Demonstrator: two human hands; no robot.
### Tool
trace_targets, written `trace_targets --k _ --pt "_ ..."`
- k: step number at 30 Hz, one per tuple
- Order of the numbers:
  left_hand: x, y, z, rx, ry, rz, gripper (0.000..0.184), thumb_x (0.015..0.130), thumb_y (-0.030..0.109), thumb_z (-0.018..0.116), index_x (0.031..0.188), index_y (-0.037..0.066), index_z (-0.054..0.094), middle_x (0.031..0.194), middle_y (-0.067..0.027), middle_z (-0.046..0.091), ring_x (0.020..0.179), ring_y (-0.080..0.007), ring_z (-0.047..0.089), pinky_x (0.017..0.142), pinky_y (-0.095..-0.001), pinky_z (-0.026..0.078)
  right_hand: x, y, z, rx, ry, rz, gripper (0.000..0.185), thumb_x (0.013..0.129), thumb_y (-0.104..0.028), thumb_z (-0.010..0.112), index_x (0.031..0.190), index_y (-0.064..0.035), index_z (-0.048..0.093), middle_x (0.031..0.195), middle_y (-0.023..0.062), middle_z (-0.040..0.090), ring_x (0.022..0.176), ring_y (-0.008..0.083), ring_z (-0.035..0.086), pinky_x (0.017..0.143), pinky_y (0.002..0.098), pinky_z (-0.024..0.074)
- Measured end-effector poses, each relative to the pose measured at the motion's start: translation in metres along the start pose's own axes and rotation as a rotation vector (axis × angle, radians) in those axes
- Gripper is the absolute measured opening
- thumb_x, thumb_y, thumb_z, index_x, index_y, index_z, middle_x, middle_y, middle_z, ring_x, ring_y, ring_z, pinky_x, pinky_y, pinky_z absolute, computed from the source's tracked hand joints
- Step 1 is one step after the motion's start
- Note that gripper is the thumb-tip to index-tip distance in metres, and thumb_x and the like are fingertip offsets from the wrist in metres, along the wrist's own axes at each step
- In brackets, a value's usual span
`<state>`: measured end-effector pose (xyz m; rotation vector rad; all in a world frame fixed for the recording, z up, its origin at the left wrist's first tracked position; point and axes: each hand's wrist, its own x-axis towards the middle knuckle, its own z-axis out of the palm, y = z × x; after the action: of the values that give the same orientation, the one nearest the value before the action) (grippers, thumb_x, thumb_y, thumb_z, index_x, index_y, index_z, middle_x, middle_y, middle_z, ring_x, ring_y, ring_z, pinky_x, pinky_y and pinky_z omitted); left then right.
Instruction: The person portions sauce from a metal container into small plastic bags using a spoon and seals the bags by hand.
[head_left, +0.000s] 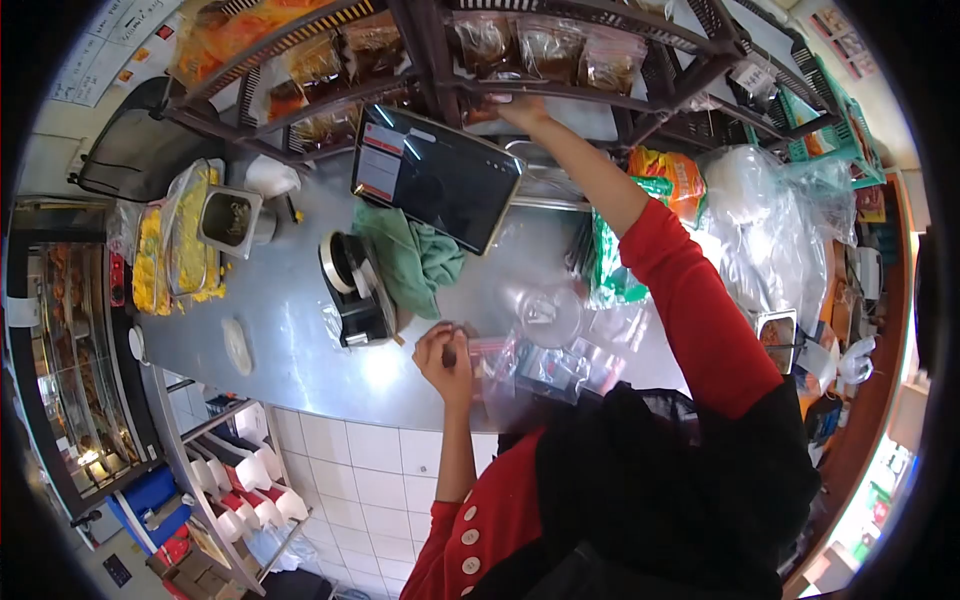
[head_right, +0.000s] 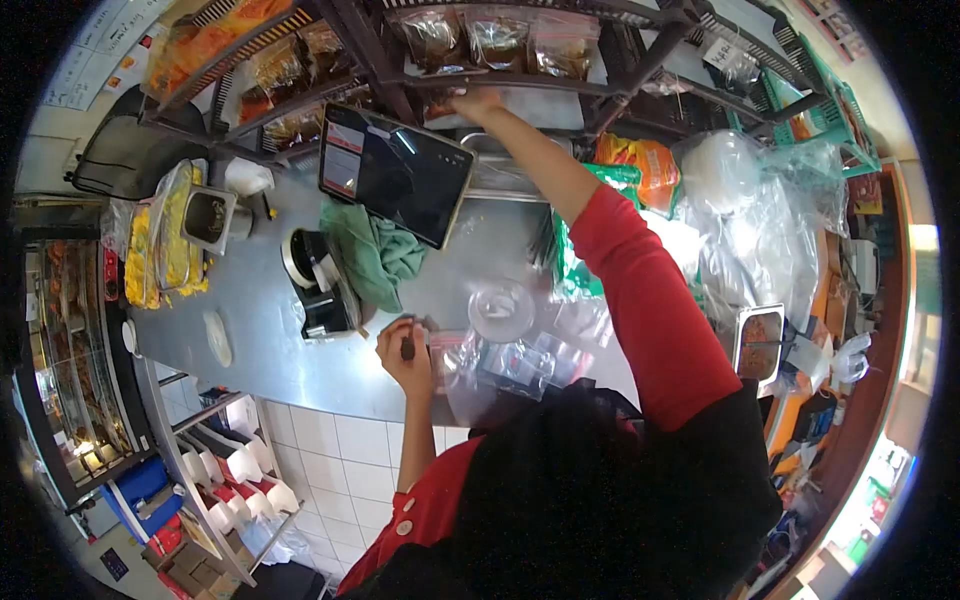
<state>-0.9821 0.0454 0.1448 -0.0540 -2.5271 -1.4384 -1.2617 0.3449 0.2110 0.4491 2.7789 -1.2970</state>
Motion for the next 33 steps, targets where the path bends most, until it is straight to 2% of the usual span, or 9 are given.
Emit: trace_targets --k 3,5,10,12,17,19,22,28,33 --pt "0.006 -0.006 -0.006 -0.018 -0.159 0.029 0.018 0.071 0.012 0.075 0.088 0.008 0.069 0.097 -0.0032 0.065 0.093 -0.0251 0.057 0.087 -0.0352 0.04 -0.017 0.033 -0.008 -0.171 0.017 -0.08 0.049 0.075 -0.041 0.07 0.109 -0.0055 0.065 0.116 0.0233 0.061 0.111 0.035 0.056 0.096 0.037 0.0428" --pt "0.016 0.008 -0.022 -0.028 -0.287 0.077 0.018 0.069 0.016 0.078 0.083 0.009 0.07 0.096 -0.002 0.065 0.093 -0.025 0.058 0.087 -0.0353 0.04 -0.062 0.045 -0.025 -0.151 0.14 -0.337 0.035 0.075 -0.027 0.071 0.104 -0.0083 0.067 0.12 0.02 0.059 0.109 0.0348 0.058 0.093 0.0389 0.045" --pt "-0.003 0.049 -0.031 0.291 -0.496 0.18 0.061 0.063 0.03 0.081 0.118 0.017 0.058 0.122 -0.0036 0.054 0.114 -0.0271 0.046 0.098 -0.0448 0.03 -0.211 0.033 -0.082 -0.011 0.297 -0.544 0.013 0.076 -0.011 0.072 0.076 -0.0017 0.062 0.105 0.009 0.066 0.094 0.029 0.063 0.08 0.0351 0.0493" --pt "-0.019 0.043 -0.019 0.348 -0.42 0.19 0.057 0.066 0.027 0.079 0.118 0.016 0.058 0.118 -0.0047 0.055 0.111 -0.028 0.047 0.096 -0.0427 0.032 -0.261 0.054 -0.086 -0.122 0.42 -0.58 0.02 0.076 -0.01 0.074 0.069 0.0008 0.059 0.089 0.0097 0.067 0.08 0.0257 0.063 0.07 0.0342 0.048" --pt "-0.019 0.016 -0.004 0.113 -0.361 0.042 0.033 0.073 0.016 0.073 0.104 0.01 0.065 0.099 -0.0091 0.062 0.091 -0.0276 0.055 0.083 -0.0353 0.043 -0.357 0.108 -0.064 0.218 0.477 -0.073 0.016 0.079 -0.007 0.071 0.071 0.0015 0.06 0.082 0.0114 0.066 0.069 0.0212 0.062 0.061 0.0302 0.0471" --pt "-0.009 0.02 -0.01 0.081 -0.386 -0.09 0.019 0.076 0.012 0.07 0.094 0.005 0.068 0.09 -0.0107 0.064 0.081 -0.0267 0.058 0.074 -0.0328 0.046 -0.378 0.129 -0.052 0.216 0.469 -0.179 0.01 0.078 -0.008 0.072 0.079 -0.0009 0.064 0.082 0.0094 0.066 0.069 0.0207 0.063 0.06 0.0302 0.0477" --pt "-0.002 0.029 -0.009 -0.078 -0.26 0.084 0.009 0.08 0.01 0.068 0.081 0.001 0.069 0.083 -0.011 0.064 0.073 -0.0242 0.059 0.067 -0.0337 0.047 -0.401 0.134 -0.043 -0.189 0.368 -0.209 0.014 0.073 -0.01 0.072 0.086 -0.0069 0.068 0.09 0.002 0.063 0.09 0.0201 0.059 0.077 0.0352 0.0454" --pt "-0.012 0.054 -0.007 0.141 -0.013 0.349 0.014 0.083 0.004 0.063 0.096 0.002 0.066 0.092 -0.01 0.063 0.08 -0.0202 0.056 0.077 -0.0315 0.045 -0.402 0.177 -0.02 -0.454 0.414 -0.361 0.018 0.067 -0.008 0.069 0.084 -0.0126 0.066 0.097 0.0001 0.058 0.097 0.0196 0.052 0.084 0.0376 0.0374" --pt "-0.068 0.097 0.017 -0.188 -0.181 0.291 0.014 0.082 0.003 0.063 0.096 0.001 0.059 0.093 -0.0086 0.059 0.085 -0.0197 0.056 0.08 -0.0298 0.044 -0.395 0.179 -0.025 -0.517 0.428 -0.373 0.014 0.073 -0.013 0.068 0.084 -0.0095 0.061 0.102 0.0013 0.057 0.103 0.0207 0.05 0.086 0.0415 0.0349"
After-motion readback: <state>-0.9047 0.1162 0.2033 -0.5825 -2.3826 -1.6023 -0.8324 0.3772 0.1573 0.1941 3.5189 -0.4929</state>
